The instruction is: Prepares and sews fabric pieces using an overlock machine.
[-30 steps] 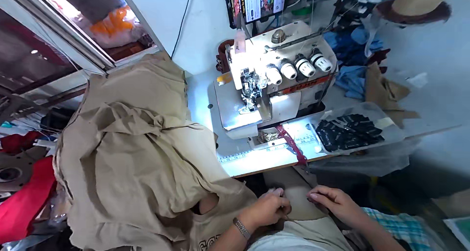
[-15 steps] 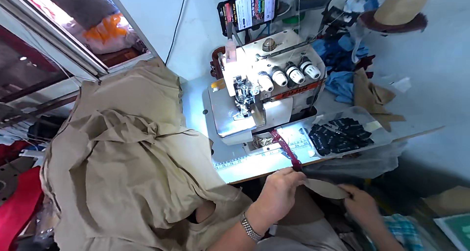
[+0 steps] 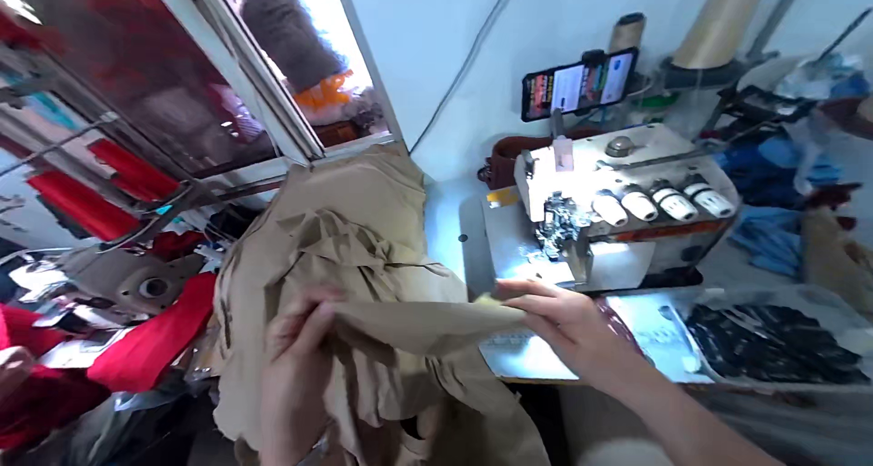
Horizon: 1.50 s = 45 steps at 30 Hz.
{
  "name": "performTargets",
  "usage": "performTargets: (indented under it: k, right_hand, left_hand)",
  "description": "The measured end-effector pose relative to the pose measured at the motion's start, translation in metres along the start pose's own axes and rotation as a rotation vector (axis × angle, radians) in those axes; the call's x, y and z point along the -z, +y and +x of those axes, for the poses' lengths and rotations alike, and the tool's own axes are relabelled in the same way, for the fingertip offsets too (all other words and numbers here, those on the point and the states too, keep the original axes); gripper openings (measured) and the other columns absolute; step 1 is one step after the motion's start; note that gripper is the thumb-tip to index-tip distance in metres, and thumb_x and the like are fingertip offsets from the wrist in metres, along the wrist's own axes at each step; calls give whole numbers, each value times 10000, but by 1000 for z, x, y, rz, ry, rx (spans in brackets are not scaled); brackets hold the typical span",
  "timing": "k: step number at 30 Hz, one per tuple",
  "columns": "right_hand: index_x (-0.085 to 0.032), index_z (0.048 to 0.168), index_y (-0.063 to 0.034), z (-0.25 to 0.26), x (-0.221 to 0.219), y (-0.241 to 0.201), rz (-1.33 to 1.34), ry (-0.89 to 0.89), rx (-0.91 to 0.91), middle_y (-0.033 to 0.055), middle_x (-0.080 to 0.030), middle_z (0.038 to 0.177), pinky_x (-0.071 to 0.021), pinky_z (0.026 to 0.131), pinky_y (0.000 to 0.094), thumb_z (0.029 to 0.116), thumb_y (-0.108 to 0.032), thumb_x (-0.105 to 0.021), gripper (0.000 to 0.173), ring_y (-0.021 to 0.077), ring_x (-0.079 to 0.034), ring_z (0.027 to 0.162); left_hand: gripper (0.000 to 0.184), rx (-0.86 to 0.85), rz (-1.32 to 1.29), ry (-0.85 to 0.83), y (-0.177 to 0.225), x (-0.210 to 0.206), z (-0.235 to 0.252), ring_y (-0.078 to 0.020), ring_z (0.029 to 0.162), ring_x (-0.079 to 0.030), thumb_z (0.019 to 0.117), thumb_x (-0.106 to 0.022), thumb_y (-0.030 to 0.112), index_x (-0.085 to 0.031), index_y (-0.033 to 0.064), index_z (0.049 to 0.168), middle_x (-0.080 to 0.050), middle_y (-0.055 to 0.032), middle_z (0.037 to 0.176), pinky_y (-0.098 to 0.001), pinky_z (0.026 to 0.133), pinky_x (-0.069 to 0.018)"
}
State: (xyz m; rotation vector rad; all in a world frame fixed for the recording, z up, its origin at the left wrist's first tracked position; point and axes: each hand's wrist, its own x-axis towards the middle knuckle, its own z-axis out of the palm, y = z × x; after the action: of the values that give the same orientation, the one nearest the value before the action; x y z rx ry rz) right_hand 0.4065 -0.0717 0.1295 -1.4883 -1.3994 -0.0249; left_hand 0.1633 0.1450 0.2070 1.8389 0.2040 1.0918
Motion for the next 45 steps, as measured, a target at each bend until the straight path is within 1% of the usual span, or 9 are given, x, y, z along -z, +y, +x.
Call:
performTargets:
  k: [5, 9, 15, 19, 24, 30, 36, 38, 45]
  right_hand:
    - [-788, 1070, -132, 42, -75, 16, 198, -107, 101, 62, -656, 1339, -530, 1036, 331, 1019, -100, -504, 291, 140, -607, 1254]
    - [-689, 1298, -71, 18, -87, 31, 165, -322, -206, 177, -576, 1432, -511, 1062, 393, 1004, -83, -548, 327, 253, -608, 1268]
    - [-496, 1429, -5, -8, -70, 35, 378, -222, -852, 134, -685, 977, -603, 633, 369, 1024, -121, -549, 425, 203, -690, 700]
    - [-560, 1250, 11, -12, -60, 30, 531, -303, -1107, 93, -663, 726, -579, 520, 327, 1080, -141, -498, 236, 179, -654, 531]
    - [-566, 1174, -30, -2, -65, 22, 785, -477, -1290, 93, -698, 713, -565, 516, 286, 1123, -234, -404, 266, 169, -672, 541]
    - [-594, 1235, -34, 35, -94, 22, 833, -173, -1125, 4, -565, 638, -466, 447, 234, 1083, -181, -512, 226, 88, -521, 463]
    - [-717, 790, -103, 49, -114, 31, 373, 95, -727, -37, -586, 647, -451, 557, 280, 980, -243, -672, 240, 63, -523, 554]
    - [-738, 806, -103, 49, -118, 29, 359, 212, -645, -31, -615, 746, -477, 674, 269, 938, -199, -703, 167, 59, -570, 692]
    - [-777, 1021, -84, 48, -116, 17, 445, 241, -485, -23, -750, 863, -552, 718, 197, 914, -80, -576, 227, 11, -679, 781]
  left_hand:
    - [189, -45, 182, -307, 34, 72, -58, 19, 986, -643, 1032, -583, 385, -750, 300, 1008, -702, 162, 1017, -189, 879, -528]
    - [250, 176, 167, -635, -7, 66, -91, -92, 931, -668, 1031, -601, 225, -721, 7, 1014, -714, -75, 959, -290, 871, -553]
    - [269, 391, 537, -563, -91, -37, -27, -229, 1050, -674, 1024, -571, 156, -692, 25, 1226, -667, -145, 1242, -400, 957, -545]
    - [466, 524, 840, -638, -129, -94, 30, -335, 1260, -598, 1044, -564, 158, -496, 153, 1505, -497, -148, 1505, -508, 1061, -486]
    - [243, 543, 836, -662, -149, -100, 40, -284, 1216, -620, 1021, -532, 71, -677, 47, 1213, -645, -128, 1311, -491, 1054, -475]
    - [181, 425, 408, -397, -140, -64, 32, -176, 928, -646, 983, -537, 0, -694, -5, 1074, -675, -123, 1067, -350, 856, -533]
    - [118, 191, 328, -228, -137, -53, 23, -127, 1019, -643, 936, -666, 65, -784, 67, 929, -709, -28, 996, -339, 943, -525]
    - [116, 95, 270, -217, -132, -48, 22, -148, 1149, -611, 926, -673, 70, -787, 87, 911, -721, -8, 1047, -376, 1038, -478]
    - [165, 93, 236, -388, -99, -57, 24, -61, 917, -638, 1000, -619, 126, -761, 50, 964, -676, -9, 962, -240, 847, -543]
